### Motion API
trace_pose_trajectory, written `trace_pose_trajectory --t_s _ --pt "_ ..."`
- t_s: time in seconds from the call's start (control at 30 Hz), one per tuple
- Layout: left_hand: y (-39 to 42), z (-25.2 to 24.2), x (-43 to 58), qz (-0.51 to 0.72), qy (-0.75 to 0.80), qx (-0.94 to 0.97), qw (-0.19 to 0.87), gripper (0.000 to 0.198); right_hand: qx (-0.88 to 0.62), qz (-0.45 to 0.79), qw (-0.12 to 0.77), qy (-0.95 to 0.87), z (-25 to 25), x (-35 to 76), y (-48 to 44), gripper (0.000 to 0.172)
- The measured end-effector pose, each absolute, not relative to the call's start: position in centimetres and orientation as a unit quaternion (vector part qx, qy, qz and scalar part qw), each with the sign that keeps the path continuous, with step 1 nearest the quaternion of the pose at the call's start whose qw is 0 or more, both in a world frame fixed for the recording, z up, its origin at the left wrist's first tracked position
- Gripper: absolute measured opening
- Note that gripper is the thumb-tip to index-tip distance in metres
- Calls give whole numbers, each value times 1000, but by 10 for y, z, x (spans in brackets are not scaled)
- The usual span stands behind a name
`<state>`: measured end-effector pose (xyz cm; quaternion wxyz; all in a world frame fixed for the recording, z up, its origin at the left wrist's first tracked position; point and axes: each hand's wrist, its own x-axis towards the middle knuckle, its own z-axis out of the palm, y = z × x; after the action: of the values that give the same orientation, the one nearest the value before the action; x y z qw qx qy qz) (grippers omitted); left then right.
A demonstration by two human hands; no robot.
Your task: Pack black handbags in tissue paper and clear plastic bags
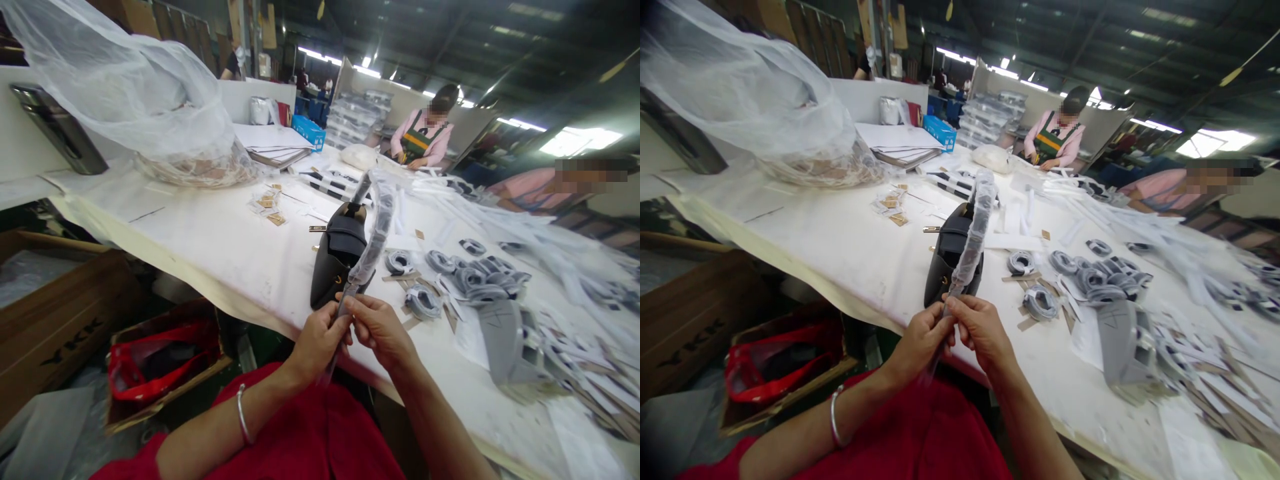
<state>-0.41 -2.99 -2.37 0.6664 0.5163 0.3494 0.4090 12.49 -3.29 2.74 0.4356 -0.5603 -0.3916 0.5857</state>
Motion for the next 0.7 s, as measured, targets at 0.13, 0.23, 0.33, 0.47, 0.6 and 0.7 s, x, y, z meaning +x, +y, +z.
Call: trace_pose_trajectory --t_s 0.13,0.23,0.33,0.47,0.6,0.7 --pt "-45 -51 -6 374 392 586 602 26 -566 576 464 -364 26 123 -26 51" --pt "-54 -73 -6 343 400 634 567 26 -547 584 487 -349 23 125 -20 44" --pt "-56 -86 -5 316 390 650 571 26 -532 594 501 -337 21 129 -13 42" --pt "-52 -93 -4 292 378 633 609 26 -534 585 485 -371 19 133 -7 45" --pt "-49 -94 -3 289 379 588 653 27 -601 531 373 -467 11 136 -15 41" --pt "-48 -95 -3 276 377 578 669 31 -640 498 307 -498 -3 137 -24 34"
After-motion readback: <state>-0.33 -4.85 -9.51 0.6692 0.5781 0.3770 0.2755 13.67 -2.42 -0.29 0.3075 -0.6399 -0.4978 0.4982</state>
